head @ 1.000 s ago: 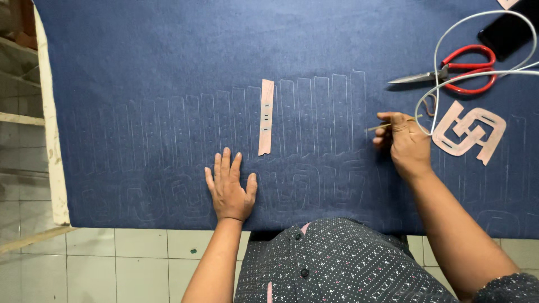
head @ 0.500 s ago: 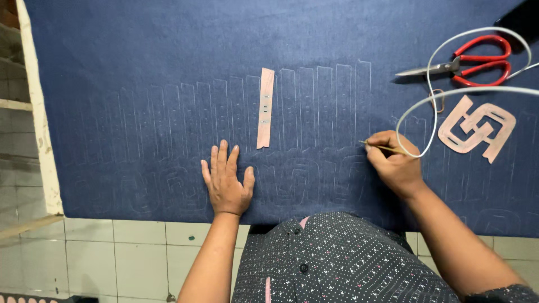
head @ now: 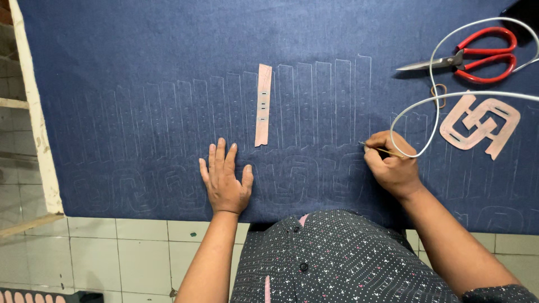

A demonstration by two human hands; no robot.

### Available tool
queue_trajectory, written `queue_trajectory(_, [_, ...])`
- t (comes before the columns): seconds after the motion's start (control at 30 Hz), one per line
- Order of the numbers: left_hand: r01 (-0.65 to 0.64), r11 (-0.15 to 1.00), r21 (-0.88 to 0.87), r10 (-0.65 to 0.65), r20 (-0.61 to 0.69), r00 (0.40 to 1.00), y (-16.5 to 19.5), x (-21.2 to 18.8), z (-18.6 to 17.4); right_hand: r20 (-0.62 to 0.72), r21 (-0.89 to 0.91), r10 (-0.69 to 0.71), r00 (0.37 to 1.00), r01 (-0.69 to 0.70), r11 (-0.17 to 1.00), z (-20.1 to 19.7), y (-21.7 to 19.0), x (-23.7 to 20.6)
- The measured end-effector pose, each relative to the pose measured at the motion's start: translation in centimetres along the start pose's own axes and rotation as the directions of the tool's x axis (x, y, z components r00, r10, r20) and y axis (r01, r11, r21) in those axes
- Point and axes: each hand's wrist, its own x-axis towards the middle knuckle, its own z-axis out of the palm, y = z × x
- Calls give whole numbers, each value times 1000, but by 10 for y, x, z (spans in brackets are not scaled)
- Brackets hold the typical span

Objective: The person lays a pink paper pattern strip on a large blue leather sheet and traces around it with a pen, repositioning the template repeatedly to mark successive outlines. Scissors and other cut pattern pieces rest on the table nearby while the person works along the sheet.

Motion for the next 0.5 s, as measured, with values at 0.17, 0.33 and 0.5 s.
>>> queue_trajectory(0.17, [0,1000,3,0,0,1000,1,0,0,7,34,20,1000,-20,999,-1,-2,1])
queue_trajectory(0.33, [1,1000,-3,-1,-3,1000,0,1,1,-4,79,14,1000,-14,997,4,-3,0])
queue_trajectory(0.5, [-12,1000,-12,11,-21,1000,-1,0,1,38,118,5,999,-10,993,16,-5,-1])
